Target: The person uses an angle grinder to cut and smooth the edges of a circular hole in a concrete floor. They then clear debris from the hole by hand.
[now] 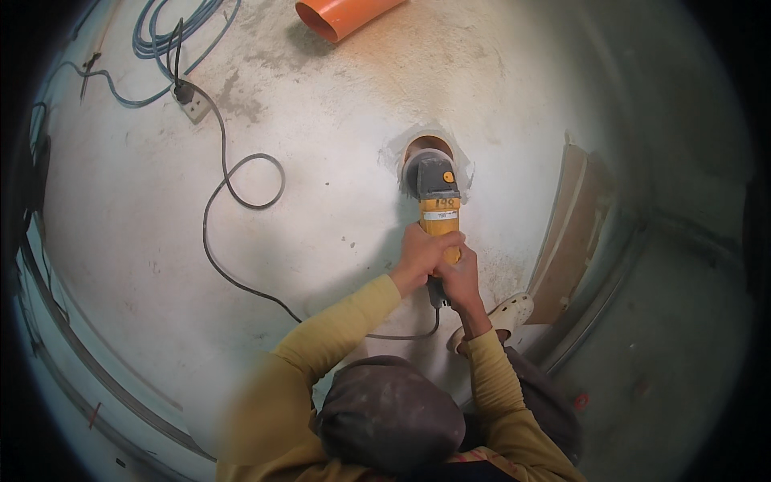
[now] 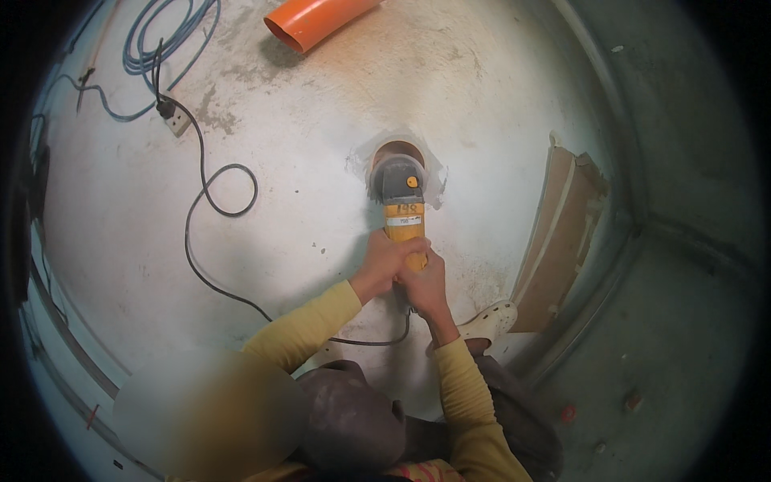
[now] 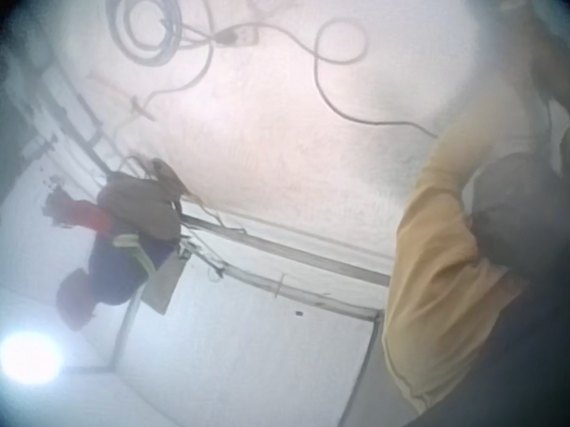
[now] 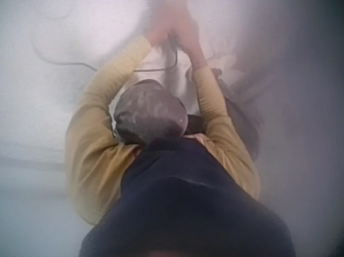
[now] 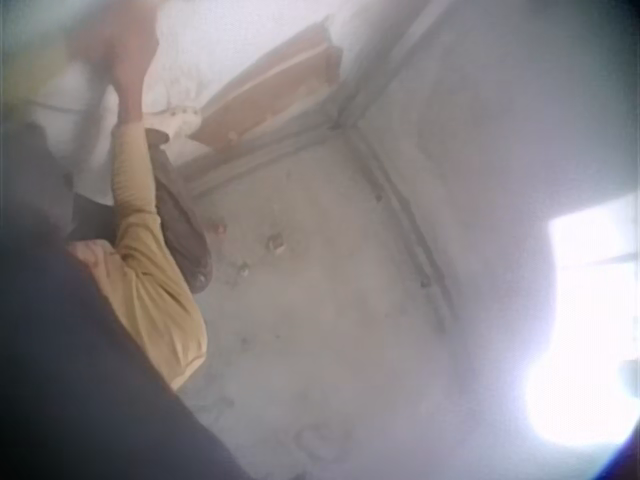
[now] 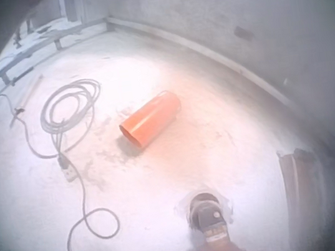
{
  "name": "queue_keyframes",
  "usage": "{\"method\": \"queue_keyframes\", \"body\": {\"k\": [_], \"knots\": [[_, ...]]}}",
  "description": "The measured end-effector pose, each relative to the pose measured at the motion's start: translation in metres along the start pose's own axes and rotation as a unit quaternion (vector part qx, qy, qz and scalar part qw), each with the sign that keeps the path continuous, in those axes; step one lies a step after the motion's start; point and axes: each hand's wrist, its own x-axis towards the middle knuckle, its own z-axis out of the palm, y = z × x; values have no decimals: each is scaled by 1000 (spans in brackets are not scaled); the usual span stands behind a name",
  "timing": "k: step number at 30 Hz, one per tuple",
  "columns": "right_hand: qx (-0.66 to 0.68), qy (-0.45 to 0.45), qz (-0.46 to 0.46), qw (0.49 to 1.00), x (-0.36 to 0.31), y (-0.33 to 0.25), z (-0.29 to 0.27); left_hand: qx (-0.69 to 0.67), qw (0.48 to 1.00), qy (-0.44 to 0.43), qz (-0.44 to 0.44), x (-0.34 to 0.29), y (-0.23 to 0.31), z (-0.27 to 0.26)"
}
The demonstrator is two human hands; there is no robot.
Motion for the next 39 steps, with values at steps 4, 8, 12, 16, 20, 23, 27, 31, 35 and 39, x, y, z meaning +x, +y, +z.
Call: {"method": "queue_keyframes", "body": {"k": [4, 8, 12, 16, 20, 23, 27, 31, 35, 39], "knots": [[31, -3, 8, 999, 5, 1, 2, -14, 1000, 7, -27, 0, 4, -1], [33, -17, 25, 999, 0, -1, 0, -28, 999, 1, -28, -5, 3, 0], [29, -22, 33, 999, -4, -1, -3, -38, 999, -7, -32, -8, 1, 0], [25, -21, 32, 999, -4, 2, -5, -35, 999, 5, -28, -7, -3, 2], [17, -24, 37, 999, -6, 3, -7, -29, 999, 4, -40, -7, -7, 2], [0, -11, 37, 999, -9, -1, -8, -24, 998, 4, -53, -5, -10, 3], [-5, 2, 23, 1000, -13, -4, -7, -37, 998, -5, -51, -3, -14, 4], [13, -4, 1, 1000, -9, -2, -5, -11, 1000, -6, -10, -4, -10, 3], [41, -17, 29, 999, -3, 3, -3, -14, 1000, -2, -7, -6, -1, 1], [19, -13, 61, 998, -7, 5, -5, -30, 998, -6, -48, -13, -1, 1]]}}
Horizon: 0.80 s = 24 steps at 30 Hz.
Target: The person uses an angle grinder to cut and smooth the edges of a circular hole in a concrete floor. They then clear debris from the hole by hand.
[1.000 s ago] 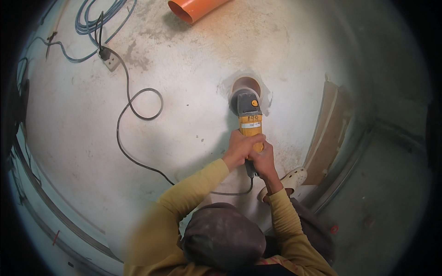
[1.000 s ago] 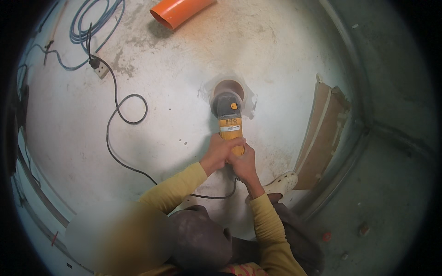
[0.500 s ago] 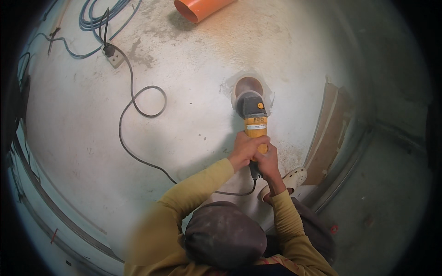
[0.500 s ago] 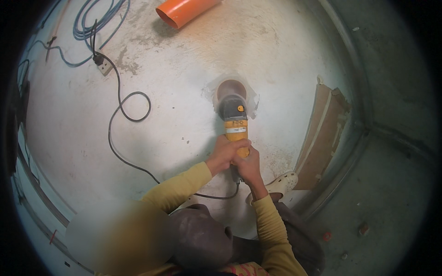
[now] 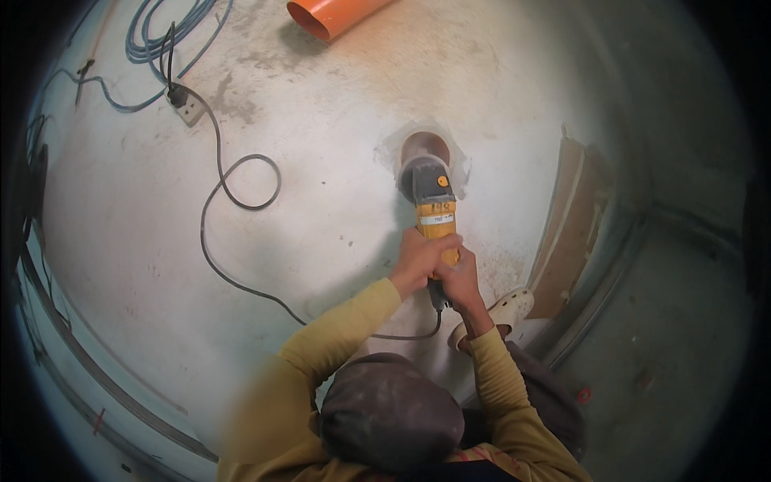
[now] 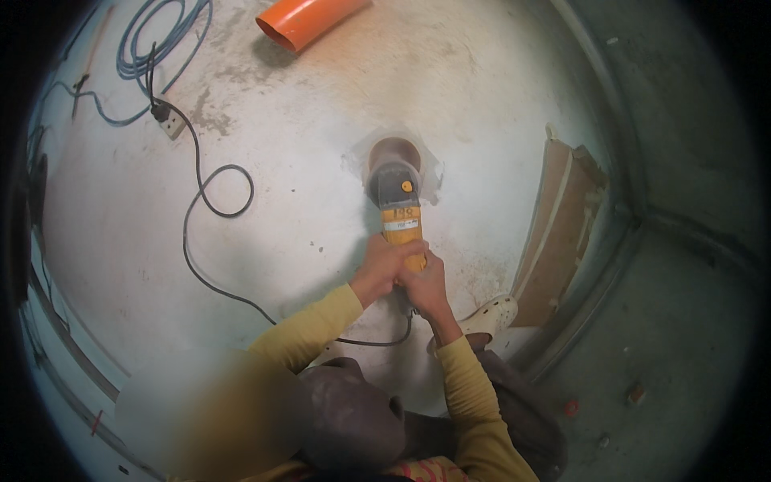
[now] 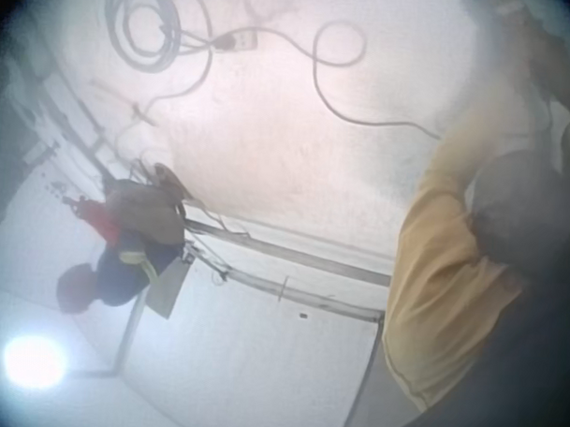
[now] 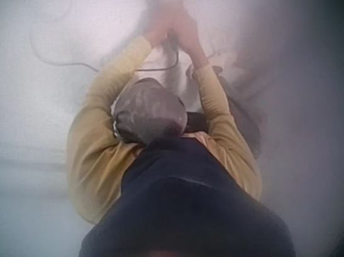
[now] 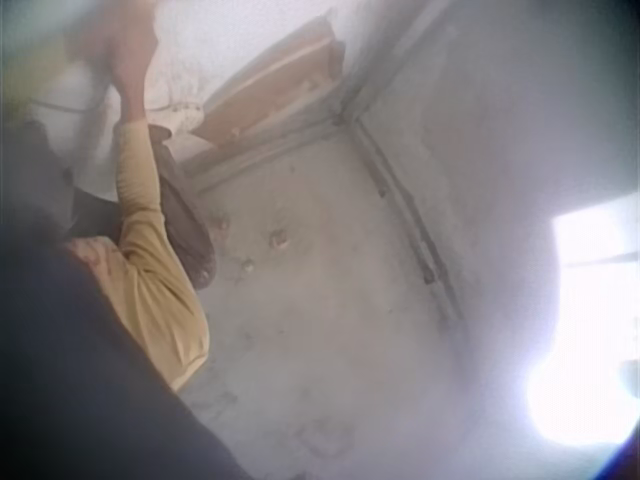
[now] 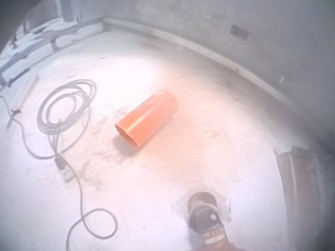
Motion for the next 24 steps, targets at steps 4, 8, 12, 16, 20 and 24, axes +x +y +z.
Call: {"method": "queue_keyframes", "body": {"k": [4, 8, 12, 16, 20, 24], "knots": [[-36, 16, -19, 999, -2, 0, -6, -11, 1000, -9, 11, 4, -8, 4], [-100, 22, -102, 989, 18, -4, -18, -45, 991, -58, 109, 22, -10, 10], [-132, 26, -174, 976, 42, -6, -27, -67, 980, -95, 162, 40, -8, 13], [-134, 23, -194, 972, 47, -2, -29, -68, 974, -110, 186, 44, -11, 12], [-115, 16, -195, 974, 52, 1, -29, -59, 974, -98, 196, 47, -13, 11], [-112, 14, -195, 974, 55, 4, -27, -51, 974, -92, 200, 52, -16, 9]]}}
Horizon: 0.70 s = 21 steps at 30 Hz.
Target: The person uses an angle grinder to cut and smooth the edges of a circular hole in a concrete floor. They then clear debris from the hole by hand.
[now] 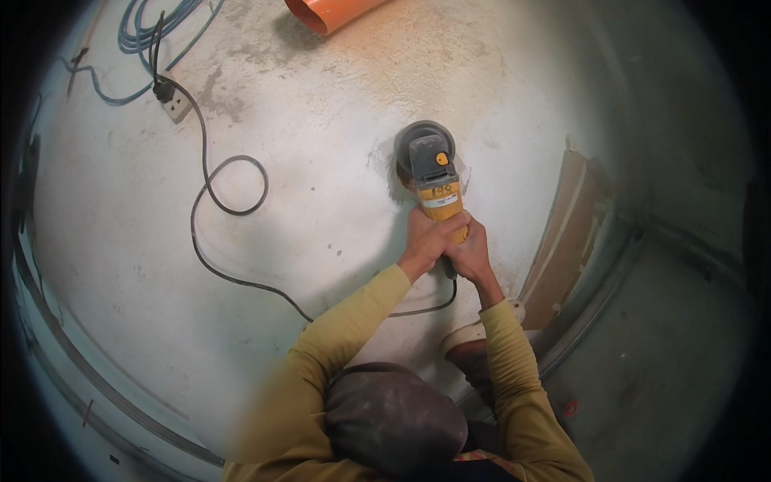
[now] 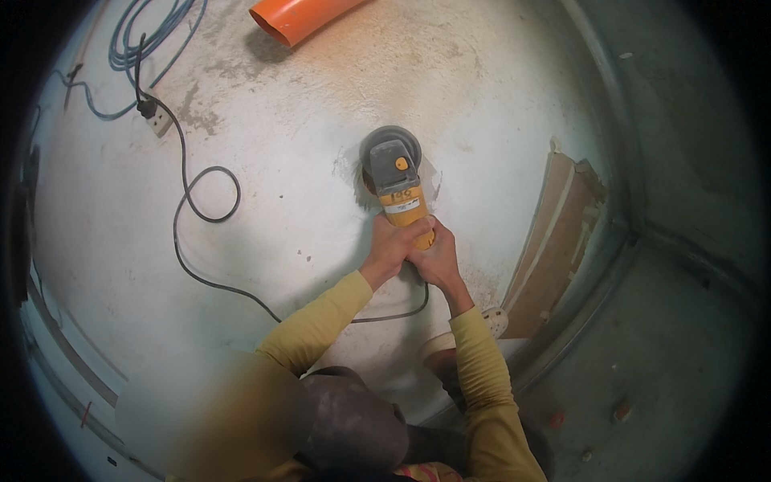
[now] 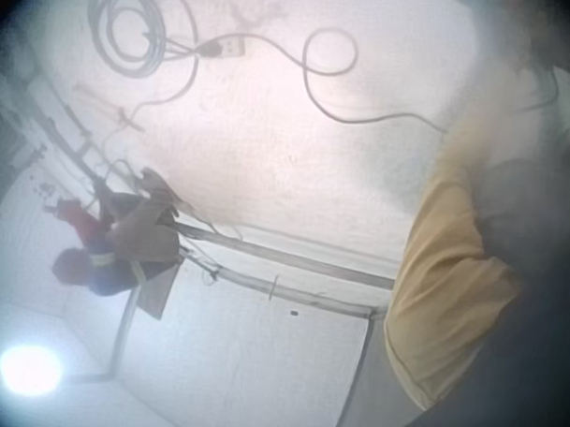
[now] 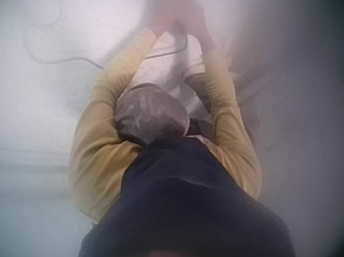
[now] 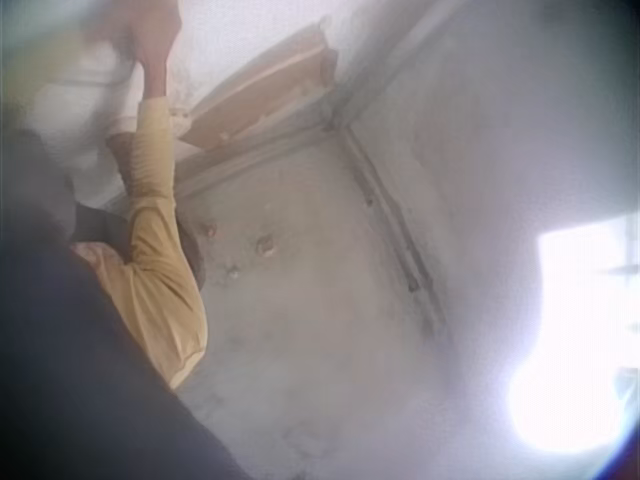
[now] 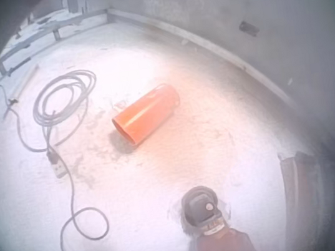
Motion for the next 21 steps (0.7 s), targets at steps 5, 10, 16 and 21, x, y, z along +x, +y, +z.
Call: {"method": "queue_keyframes", "body": {"k": [5, 10, 16, 21], "knots": [[4, 12, 3, 1000, -3, 3, 5, -6, 1000, 3, -9, 0, -2, -4], [-9, 14, 3, 1000, -2, 3, 7, -1, 1000, 8, -14, 0, 2, -6], [13, 16, 7, 1000, -1, 6, 14, 2, 1000, 0, -19, 2, 6, -11], [31, 15, 5, 999, 1, 9, 18, 30, 998, 2, -47, 5, 11, -14]]}}
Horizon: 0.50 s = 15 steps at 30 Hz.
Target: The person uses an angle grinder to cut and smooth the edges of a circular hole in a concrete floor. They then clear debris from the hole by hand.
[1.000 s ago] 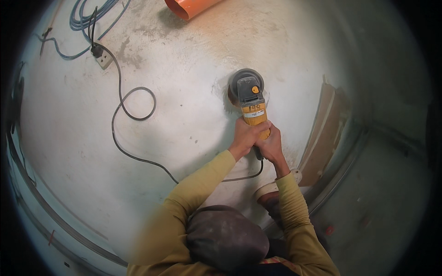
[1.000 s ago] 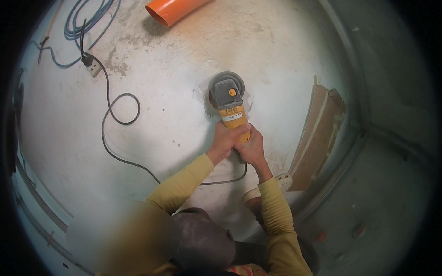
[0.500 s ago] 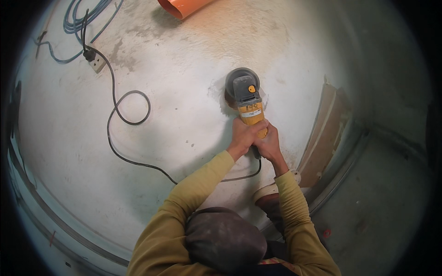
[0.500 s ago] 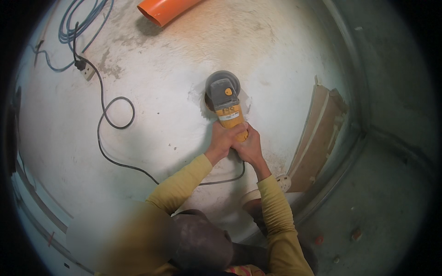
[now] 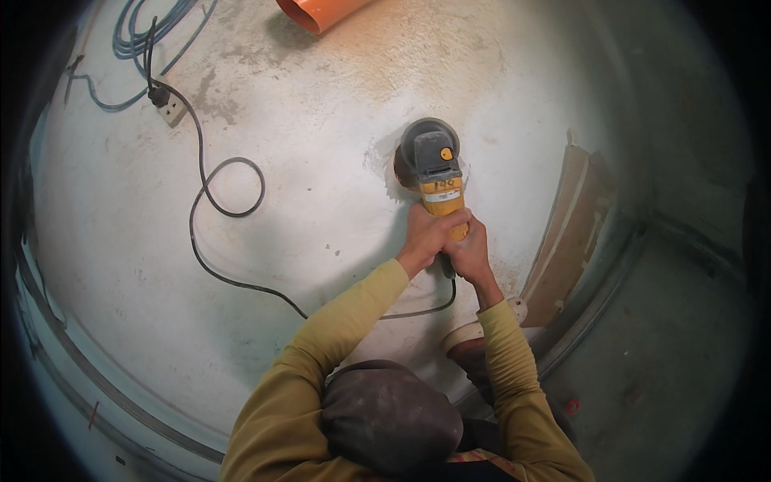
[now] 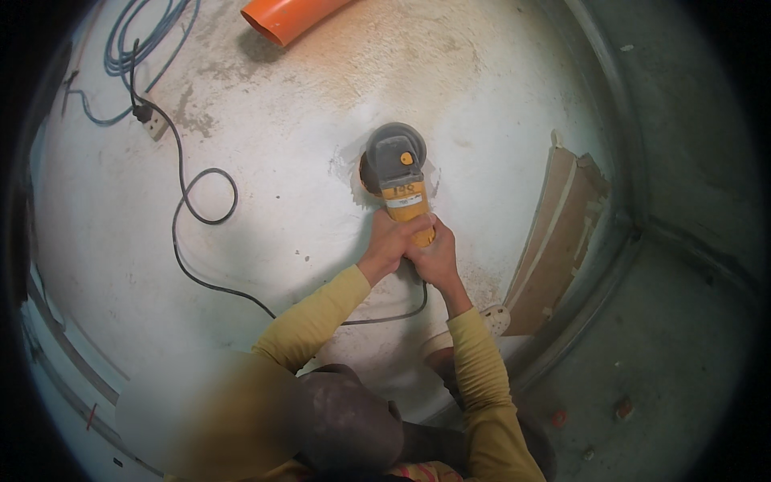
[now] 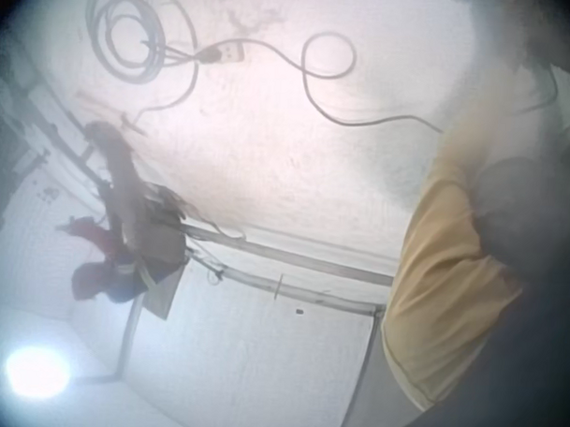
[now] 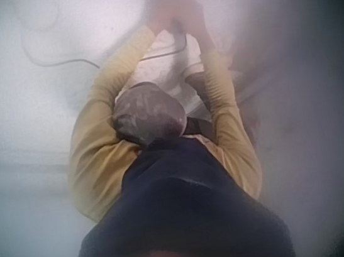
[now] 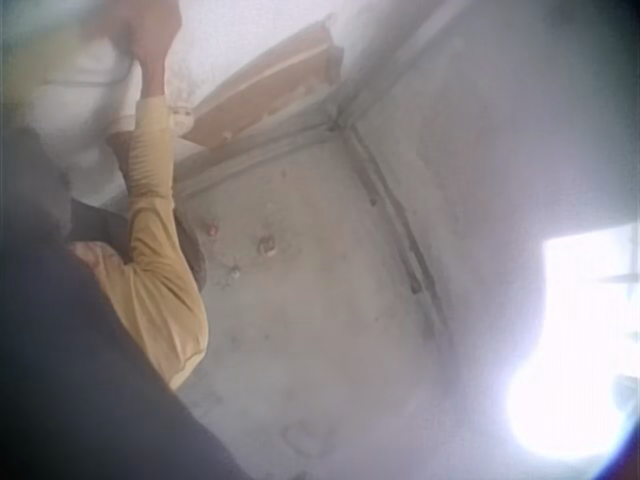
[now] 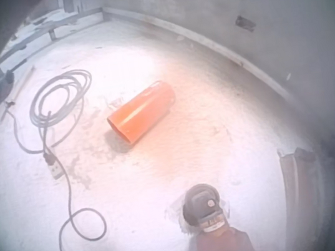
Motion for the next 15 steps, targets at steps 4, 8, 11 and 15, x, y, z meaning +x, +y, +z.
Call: {"method": "queue_keyframes", "body": {"k": [4, 8, 11, 15], "knots": [[-5, 13, 5, 1000, 0, 4, 5, 17, 1000, -6, -22, 0, 7, -2], [19, 15, 16, 1000, 1, 5, 8, 39, 999, 4, -22, 1, 11, -2], [26, 26, 19, 999, 0, 4, 13, 48, 998, -6, -34, 4, 12, -7], [32, 46, 37, 998, -3, 0, 18, 61, 997, -6, -55, 8, 11, -9]]}}
